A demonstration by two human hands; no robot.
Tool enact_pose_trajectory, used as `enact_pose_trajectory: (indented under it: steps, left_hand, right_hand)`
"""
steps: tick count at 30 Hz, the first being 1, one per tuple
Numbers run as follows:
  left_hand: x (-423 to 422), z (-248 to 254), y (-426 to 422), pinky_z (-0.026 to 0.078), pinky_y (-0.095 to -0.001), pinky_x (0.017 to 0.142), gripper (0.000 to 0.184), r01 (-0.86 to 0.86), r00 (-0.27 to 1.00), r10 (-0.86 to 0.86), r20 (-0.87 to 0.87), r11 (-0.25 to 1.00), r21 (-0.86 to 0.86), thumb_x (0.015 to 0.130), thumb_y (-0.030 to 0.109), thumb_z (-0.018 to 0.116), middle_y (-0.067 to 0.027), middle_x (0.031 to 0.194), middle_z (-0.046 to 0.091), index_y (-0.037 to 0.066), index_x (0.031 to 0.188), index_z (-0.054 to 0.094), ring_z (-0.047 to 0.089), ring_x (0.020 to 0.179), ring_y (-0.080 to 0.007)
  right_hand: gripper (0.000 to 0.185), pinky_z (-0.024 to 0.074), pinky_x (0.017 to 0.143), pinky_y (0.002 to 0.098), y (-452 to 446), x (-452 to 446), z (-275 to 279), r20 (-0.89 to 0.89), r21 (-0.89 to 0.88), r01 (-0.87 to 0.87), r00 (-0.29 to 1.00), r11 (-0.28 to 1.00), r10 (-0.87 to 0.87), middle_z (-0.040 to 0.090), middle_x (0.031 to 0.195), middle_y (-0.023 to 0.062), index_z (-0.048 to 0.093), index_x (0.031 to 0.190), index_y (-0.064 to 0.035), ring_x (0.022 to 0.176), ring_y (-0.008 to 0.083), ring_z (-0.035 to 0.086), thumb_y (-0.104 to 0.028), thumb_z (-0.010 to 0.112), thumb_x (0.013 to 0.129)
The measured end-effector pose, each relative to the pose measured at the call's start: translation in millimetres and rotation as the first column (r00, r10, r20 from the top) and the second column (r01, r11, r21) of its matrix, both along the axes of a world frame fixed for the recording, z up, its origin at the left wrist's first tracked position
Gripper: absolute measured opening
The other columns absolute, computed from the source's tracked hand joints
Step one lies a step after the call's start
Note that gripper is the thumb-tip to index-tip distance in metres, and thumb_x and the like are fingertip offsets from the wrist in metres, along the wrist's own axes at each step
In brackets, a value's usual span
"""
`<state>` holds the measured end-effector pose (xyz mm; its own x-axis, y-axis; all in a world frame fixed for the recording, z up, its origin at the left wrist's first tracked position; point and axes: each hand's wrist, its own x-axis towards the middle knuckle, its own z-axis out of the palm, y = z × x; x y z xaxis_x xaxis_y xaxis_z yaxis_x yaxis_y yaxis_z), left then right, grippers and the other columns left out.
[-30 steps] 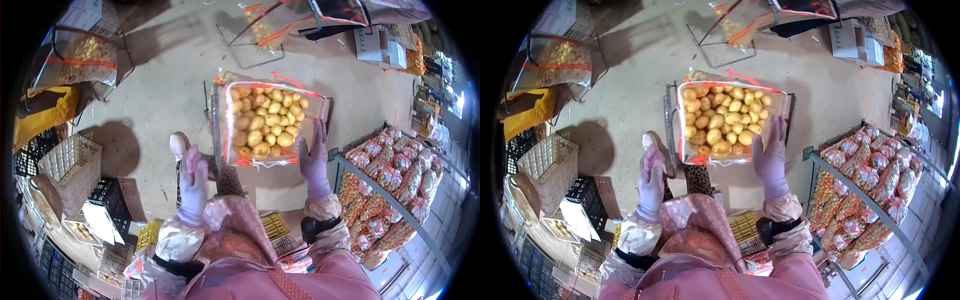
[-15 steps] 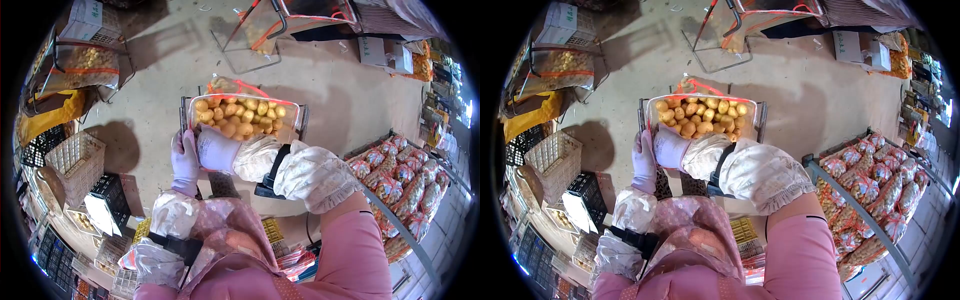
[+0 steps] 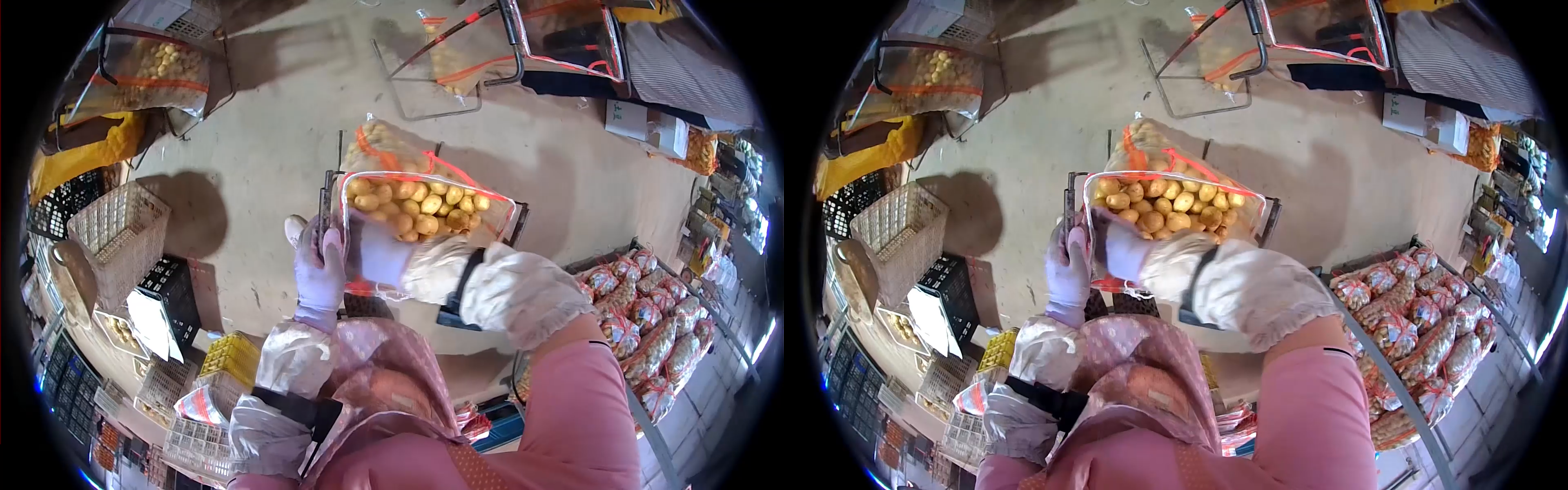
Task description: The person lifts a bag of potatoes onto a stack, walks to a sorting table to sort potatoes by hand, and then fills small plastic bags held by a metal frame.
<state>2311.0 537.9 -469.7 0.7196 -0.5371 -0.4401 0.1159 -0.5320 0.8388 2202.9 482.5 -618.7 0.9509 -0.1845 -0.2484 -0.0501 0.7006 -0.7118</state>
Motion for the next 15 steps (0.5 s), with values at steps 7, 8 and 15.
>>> enact_pose_trajectory:
  steps: [7,8,15]
  left_hand:
    - [1.0,6.3,0.7,0.048,-0.0377,0.093,0.035,0.036,0.995,-0.039,0.088,0.999,0.029,0.094,0.013,0.056,-0.0182,0.112,0.064,-0.003,0.124,0.058,0.062,0.105,-0.0313]
    - [-1.3,7.3,1.7,0.048,-0.0377,0.093,0.035,0.027,0.996,-0.029,0.080,0.999,0.031,0.094,0.013,0.056,-0.0182,0.112,0.064,-0.003,0.124,0.058,0.062,0.105,-0.0313]
    - [-5.9,3.4,9.3,0.046,-0.0376,0.098,0.040,-0.045,0.999,0.045,-0.006,0.999,0.000,0.092,0.014,0.058,-0.0194,0.118,0.062,-0.003,0.128,0.055,0.062,0.110,-0.0331]
  right_hand:
    - [0.031,0.0486,0.085,0.0440,-31.7,54.4,45.9,-0.461,-0.023,-0.322,0.844,0.946,0.276,0.065,0.108,0.0130,0.063,0.108,-0.0098,0.101,0.0319,0.061,-0.030,0.042,0.100]
    - [0.031,0.0485,0.085,0.0444,-31.8,53.1,42.6,-0.461,-0.051,-0.349,0.839,0.936,0.288,0.065,0.108,0.0131,0.063,0.109,-0.0097,0.101,0.0318,0.061,-0.031,0.043,0.099]
    - [0.037,0.0477,0.086,0.0475,-30.0,57.8,27.1,-0.684,-0.534,-0.756,0.650,0.378,0.332,0.066,0.109,0.0140,0.065,0.111,-0.0086,0.100,0.0307,0.062,-0.036,0.048,0.095]
